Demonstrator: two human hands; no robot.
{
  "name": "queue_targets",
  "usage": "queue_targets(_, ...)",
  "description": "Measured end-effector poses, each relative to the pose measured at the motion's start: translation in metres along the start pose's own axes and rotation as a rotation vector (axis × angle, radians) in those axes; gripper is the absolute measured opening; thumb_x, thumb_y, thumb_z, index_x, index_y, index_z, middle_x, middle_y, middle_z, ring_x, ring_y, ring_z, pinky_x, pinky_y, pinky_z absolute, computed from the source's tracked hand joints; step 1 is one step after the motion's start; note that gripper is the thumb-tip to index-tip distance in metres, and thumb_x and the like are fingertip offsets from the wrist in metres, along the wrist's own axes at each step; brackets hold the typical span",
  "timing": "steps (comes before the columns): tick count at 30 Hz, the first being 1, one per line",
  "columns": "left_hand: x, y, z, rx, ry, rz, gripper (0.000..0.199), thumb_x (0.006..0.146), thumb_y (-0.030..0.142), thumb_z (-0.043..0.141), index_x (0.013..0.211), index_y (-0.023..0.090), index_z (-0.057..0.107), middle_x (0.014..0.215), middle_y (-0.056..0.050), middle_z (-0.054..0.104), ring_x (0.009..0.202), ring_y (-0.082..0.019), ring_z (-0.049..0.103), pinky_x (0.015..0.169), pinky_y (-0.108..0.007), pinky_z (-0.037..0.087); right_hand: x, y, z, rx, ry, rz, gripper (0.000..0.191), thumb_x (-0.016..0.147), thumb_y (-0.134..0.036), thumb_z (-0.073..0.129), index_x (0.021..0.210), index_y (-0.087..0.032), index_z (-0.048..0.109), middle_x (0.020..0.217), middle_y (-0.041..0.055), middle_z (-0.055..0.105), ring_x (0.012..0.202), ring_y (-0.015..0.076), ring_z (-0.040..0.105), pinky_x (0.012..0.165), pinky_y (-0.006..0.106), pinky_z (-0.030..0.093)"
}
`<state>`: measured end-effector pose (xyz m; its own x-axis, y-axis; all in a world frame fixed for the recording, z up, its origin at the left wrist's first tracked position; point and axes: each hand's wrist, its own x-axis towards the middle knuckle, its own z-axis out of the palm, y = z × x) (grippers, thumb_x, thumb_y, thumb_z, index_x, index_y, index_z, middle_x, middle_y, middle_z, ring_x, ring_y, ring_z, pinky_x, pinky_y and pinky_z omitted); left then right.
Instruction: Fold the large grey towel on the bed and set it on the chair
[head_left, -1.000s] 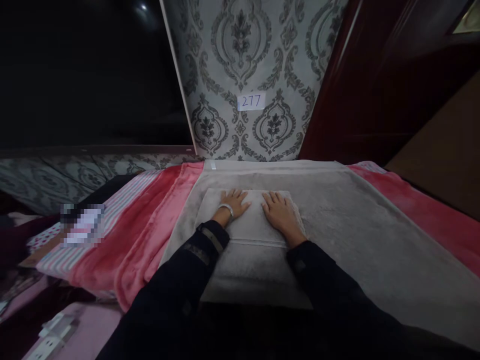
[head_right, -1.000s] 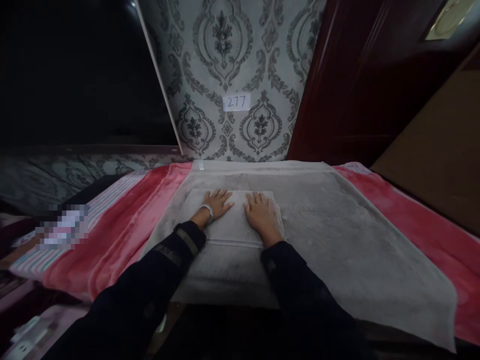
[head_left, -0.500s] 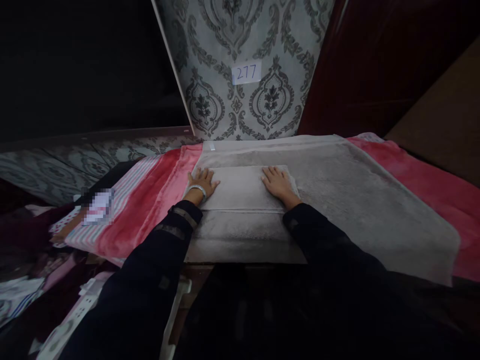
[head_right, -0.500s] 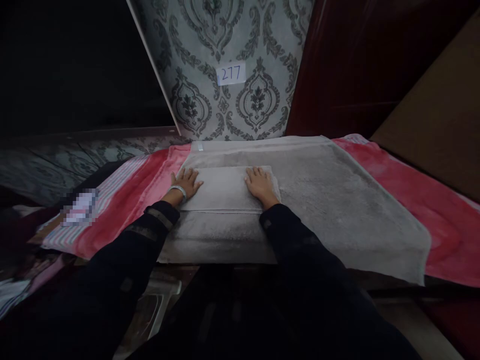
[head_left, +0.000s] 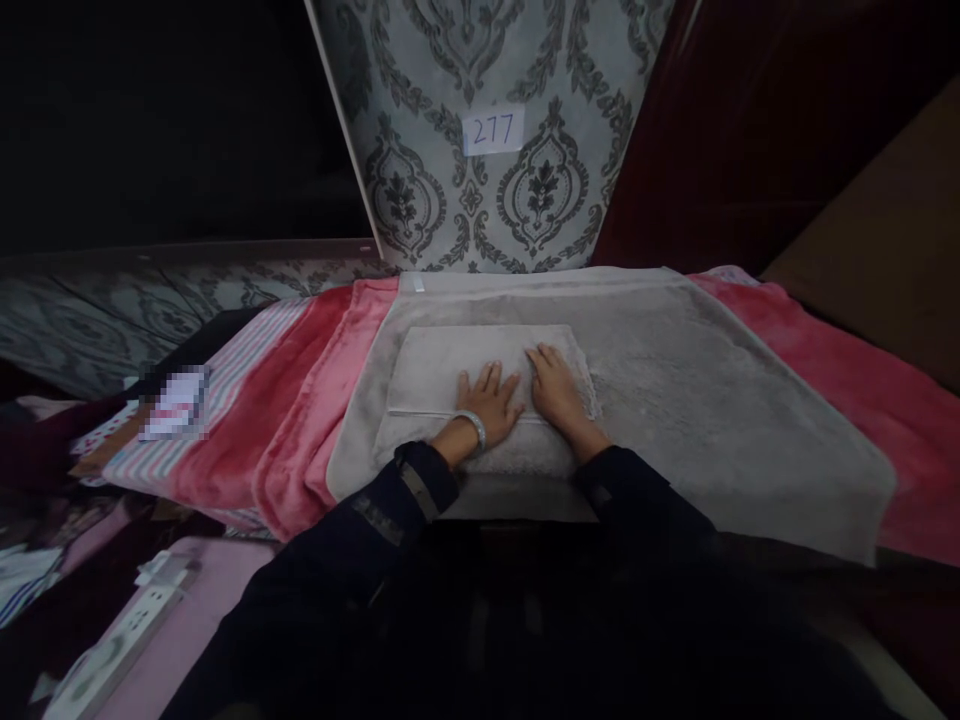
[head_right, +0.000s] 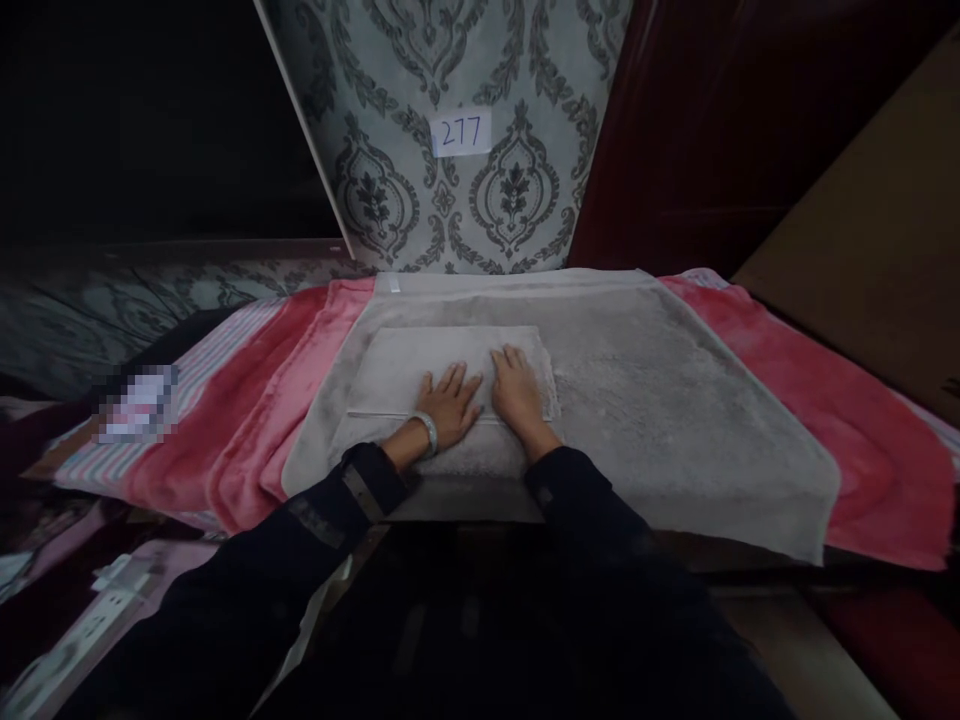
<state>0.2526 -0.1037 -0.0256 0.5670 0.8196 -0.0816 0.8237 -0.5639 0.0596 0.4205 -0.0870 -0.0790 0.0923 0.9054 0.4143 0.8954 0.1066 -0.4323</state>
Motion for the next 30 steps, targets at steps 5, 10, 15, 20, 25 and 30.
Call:
queue_targets(5, -0.031, -0.060, -0.008, 0.065, 0.013, -0.224, 0.065, 0.102, 0.047, 0.025, 0.161, 0.021, 0.022, 0.169, -0.013, 0.008, 0.156, -0.030, 0.006, 0.121, -0.063, 0.012, 0.000, -0.002, -0.002, -0.011, -0.008, 0.022, 0.060, 0.087, -0.008, 0.036, 0.145, -0.011, 0.052, 0.154, 0.0147, 0.044, 0.147, 0.0306, 0.032, 0.117, 0.053, 0.034)
queue_targets(10, -0.062, -0.101, -0.007, 0.103, 0.024, -0.307, 0.061, 0.103, 0.039, 0.022, 0.161, 0.018, 0.020, 0.169, -0.010, 0.010, 0.156, -0.026, 0.009, 0.121, -0.061, 0.017, 0.001, -0.003, 0.000, 0.045, -0.017, 0.021, 0.060, 0.086, -0.010, 0.038, 0.144, -0.011, 0.052, 0.155, 0.0151, 0.044, 0.147, 0.0317, 0.031, 0.119, 0.055, 0.031)
queue_targets(15, -0.067, -0.098, -0.017, 0.115, 0.028, -0.318, 0.059, 0.102, 0.036, 0.025, 0.157, 0.014, 0.029, 0.167, -0.012, 0.021, 0.155, -0.029, 0.015, 0.120, -0.066, 0.014, 0.013, 0.008, -0.007, 0.424, 0.063, 0.154, 0.061, 0.084, -0.017, 0.041, 0.144, -0.013, 0.051, 0.150, 0.0131, 0.050, 0.144, 0.0262, 0.039, 0.121, 0.052, 0.029)
queue_targets(20, -0.041, -0.036, -0.030, 0.059, 0.044, -0.149, 0.057, 0.101, 0.034, 0.026, 0.155, 0.018, 0.034, 0.165, -0.010, 0.029, 0.154, -0.026, 0.020, 0.122, -0.061, 0.017, 0.008, 0.019, -0.020, 0.980, 0.265, 0.315, 0.061, 0.097, -0.036, 0.029, 0.156, -0.020, 0.029, 0.155, 0.0147, 0.043, 0.141, 0.0212, 0.045, 0.112, 0.047, 0.041)
queue_targets(25, -0.013, 0.038, -0.009, -0.012, 0.059, 0.160, 0.060, 0.100, 0.039, 0.032, 0.158, 0.025, 0.028, 0.168, -0.005, 0.021, 0.155, -0.030, 0.014, 0.121, -0.066, 0.015, -0.019, 0.016, -0.009, 1.208, 0.303, 0.344, 0.060, 0.101, -0.048, 0.018, 0.155, -0.024, 0.027, 0.154, 0.0171, 0.043, 0.138, 0.0226, 0.048, 0.110, 0.051, 0.043)
queue_targets(30, -0.016, 0.050, 0.013, -0.012, 0.039, 0.196, 0.063, 0.100, 0.049, 0.029, 0.159, 0.025, 0.029, 0.168, -0.006, 0.019, 0.155, -0.032, 0.011, 0.121, -0.068, 0.010, -0.030, 0.019, -0.003, 1.202, 0.261, 0.292, 0.067, 0.100, -0.057, 0.019, 0.157, -0.023, 0.023, 0.158, 0.0184, 0.036, 0.141, 0.0230, 0.045, 0.112, 0.051, 0.041)
